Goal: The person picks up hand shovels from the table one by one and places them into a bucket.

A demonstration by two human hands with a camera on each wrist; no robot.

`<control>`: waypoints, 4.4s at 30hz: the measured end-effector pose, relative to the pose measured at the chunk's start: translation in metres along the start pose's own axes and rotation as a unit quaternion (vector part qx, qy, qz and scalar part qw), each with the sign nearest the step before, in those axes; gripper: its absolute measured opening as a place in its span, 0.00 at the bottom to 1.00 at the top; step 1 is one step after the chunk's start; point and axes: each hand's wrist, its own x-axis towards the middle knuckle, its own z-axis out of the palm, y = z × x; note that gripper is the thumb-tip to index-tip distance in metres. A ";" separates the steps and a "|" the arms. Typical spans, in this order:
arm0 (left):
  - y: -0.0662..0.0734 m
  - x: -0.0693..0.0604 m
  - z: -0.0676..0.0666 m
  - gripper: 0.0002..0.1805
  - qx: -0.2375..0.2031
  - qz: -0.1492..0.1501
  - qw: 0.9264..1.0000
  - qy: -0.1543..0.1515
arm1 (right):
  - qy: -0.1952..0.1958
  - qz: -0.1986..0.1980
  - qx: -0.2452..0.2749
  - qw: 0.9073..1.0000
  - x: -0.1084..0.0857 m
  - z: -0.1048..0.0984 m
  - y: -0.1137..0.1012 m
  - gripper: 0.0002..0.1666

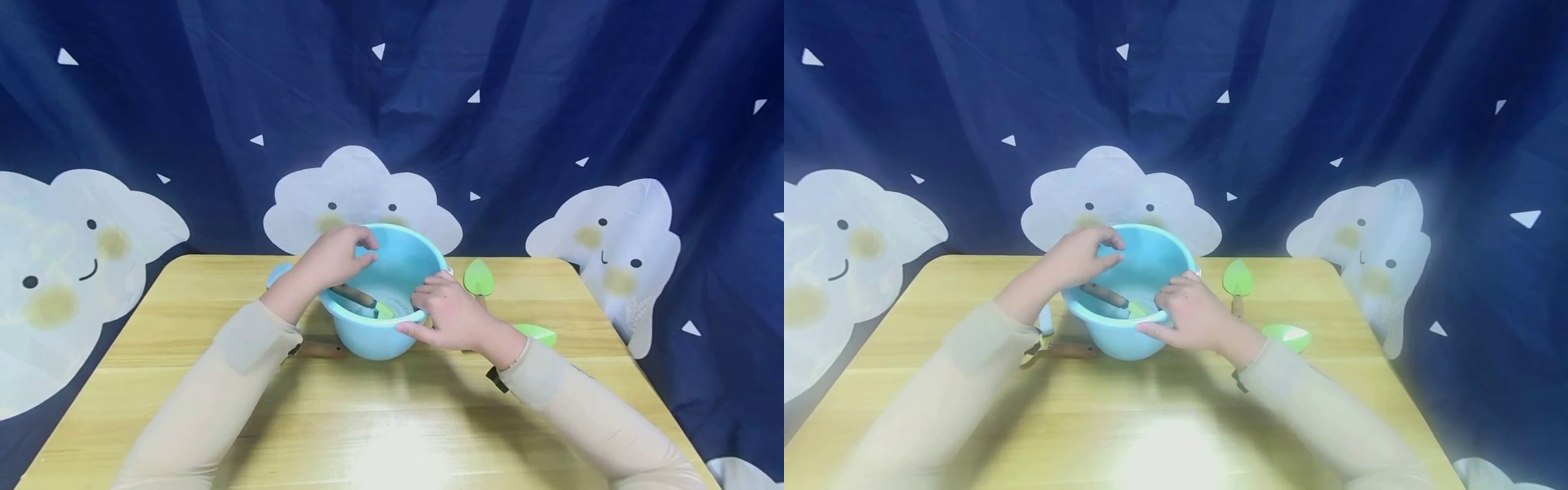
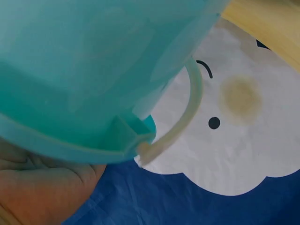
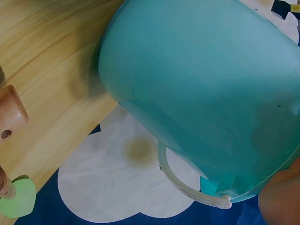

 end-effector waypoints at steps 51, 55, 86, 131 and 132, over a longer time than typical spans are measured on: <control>-0.076 -0.092 -0.017 0.09 0.051 -0.017 0.991 0.122 | 0.000 0.000 -0.003 1.000 0.002 0.002 0.000 0.41; -0.081 -0.096 -0.009 0.07 0.050 -0.013 0.992 0.115 | 0.001 0.001 -0.001 1.000 0.002 0.002 -0.001 0.41; -0.092 -0.110 0.062 0.09 0.090 0.030 0.995 0.012 | 0.002 0.000 -0.005 1.000 0.002 0.001 0.000 0.38; -0.098 -0.104 0.092 0.06 0.092 0.086 0.992 -0.022 | 0.002 0.003 -0.003 1.000 0.001 0.002 0.001 0.42; -0.097 -0.104 0.092 0.07 0.091 0.086 0.992 -0.027 | 0.002 0.002 -0.003 1.000 0.001 0.002 0.001 0.42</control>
